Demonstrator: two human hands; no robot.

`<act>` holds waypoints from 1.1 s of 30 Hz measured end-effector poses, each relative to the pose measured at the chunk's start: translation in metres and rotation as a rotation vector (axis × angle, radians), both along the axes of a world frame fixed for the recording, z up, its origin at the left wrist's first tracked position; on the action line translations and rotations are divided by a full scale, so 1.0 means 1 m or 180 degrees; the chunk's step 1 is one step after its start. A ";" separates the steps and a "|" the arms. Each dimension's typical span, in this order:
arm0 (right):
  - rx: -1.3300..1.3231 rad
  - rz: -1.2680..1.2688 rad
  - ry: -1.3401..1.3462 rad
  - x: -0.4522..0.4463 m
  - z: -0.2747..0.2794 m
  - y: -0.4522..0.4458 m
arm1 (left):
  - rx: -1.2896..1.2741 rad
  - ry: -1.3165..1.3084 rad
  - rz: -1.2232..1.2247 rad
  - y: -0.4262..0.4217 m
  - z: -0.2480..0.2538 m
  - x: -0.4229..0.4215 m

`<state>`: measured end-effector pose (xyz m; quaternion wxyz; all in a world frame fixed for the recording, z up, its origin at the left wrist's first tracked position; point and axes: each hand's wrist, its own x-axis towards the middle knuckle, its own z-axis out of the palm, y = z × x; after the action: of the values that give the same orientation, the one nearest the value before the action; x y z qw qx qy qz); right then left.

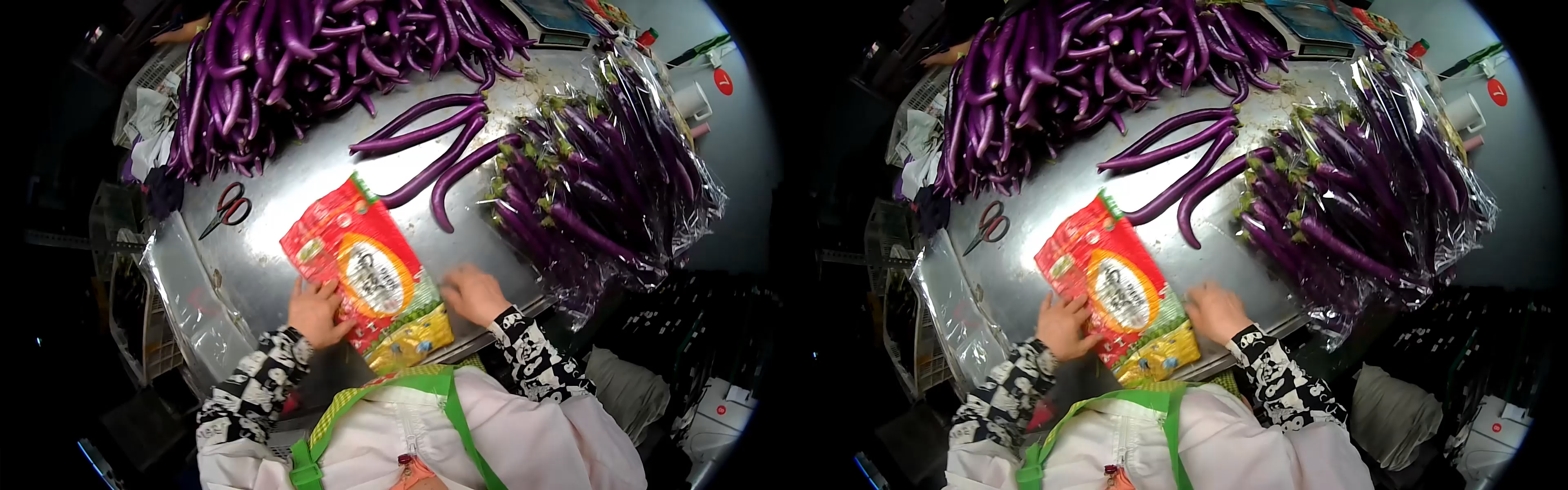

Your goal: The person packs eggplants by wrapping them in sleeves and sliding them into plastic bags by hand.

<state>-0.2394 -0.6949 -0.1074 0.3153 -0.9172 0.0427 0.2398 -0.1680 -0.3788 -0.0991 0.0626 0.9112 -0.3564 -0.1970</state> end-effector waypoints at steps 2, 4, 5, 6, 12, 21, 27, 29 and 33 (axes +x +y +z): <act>0.0386 -0.0900 -0.0914 0.026 -0.001 -0.013 | -0.0080 0.0338 0.0256 -0.011 0.005 0.037; 0.1583 -0.1994 -0.1594 0.063 -0.040 -0.016 | -0.0535 -0.0318 0.0203 -0.050 0.025 0.080; 0.1616 -0.1964 -0.1622 0.087 -0.055 -0.016 | -0.1015 -0.0913 0.0039 -0.065 0.015 0.104; 0.1289 -0.2043 -0.1614 0.108 -0.068 -0.015 | -0.1121 -0.0490 0.0287 -0.090 0.013 0.130; 0.1406 -0.3623 -0.1931 0.180 -0.084 -0.010 | -0.1080 -0.0823 0.0494 -0.212 -0.032 0.242; 0.3967 -0.3972 -0.1264 0.217 -0.060 -0.044 | -0.0538 0.1038 0.0345 -0.288 -0.061 0.270; 0.4780 -0.3683 -0.1108 0.207 -0.042 -0.046 | -0.1301 0.0931 0.0404 -0.284 -0.040 0.240; 0.4924 -0.3391 -0.0888 0.215 -0.057 -0.057 | -0.1416 0.0626 -0.0145 -0.286 -0.018 0.224; 0.5246 -0.2749 -0.1098 0.182 -0.018 -0.057 | -0.1590 0.0691 -0.0077 -0.251 0.061 0.172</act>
<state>-0.0573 -0.7516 -0.1256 0.9274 -0.3333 0.1486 -0.0819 0.0044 -0.6295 -0.0384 0.3210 0.8366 -0.3961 -0.2003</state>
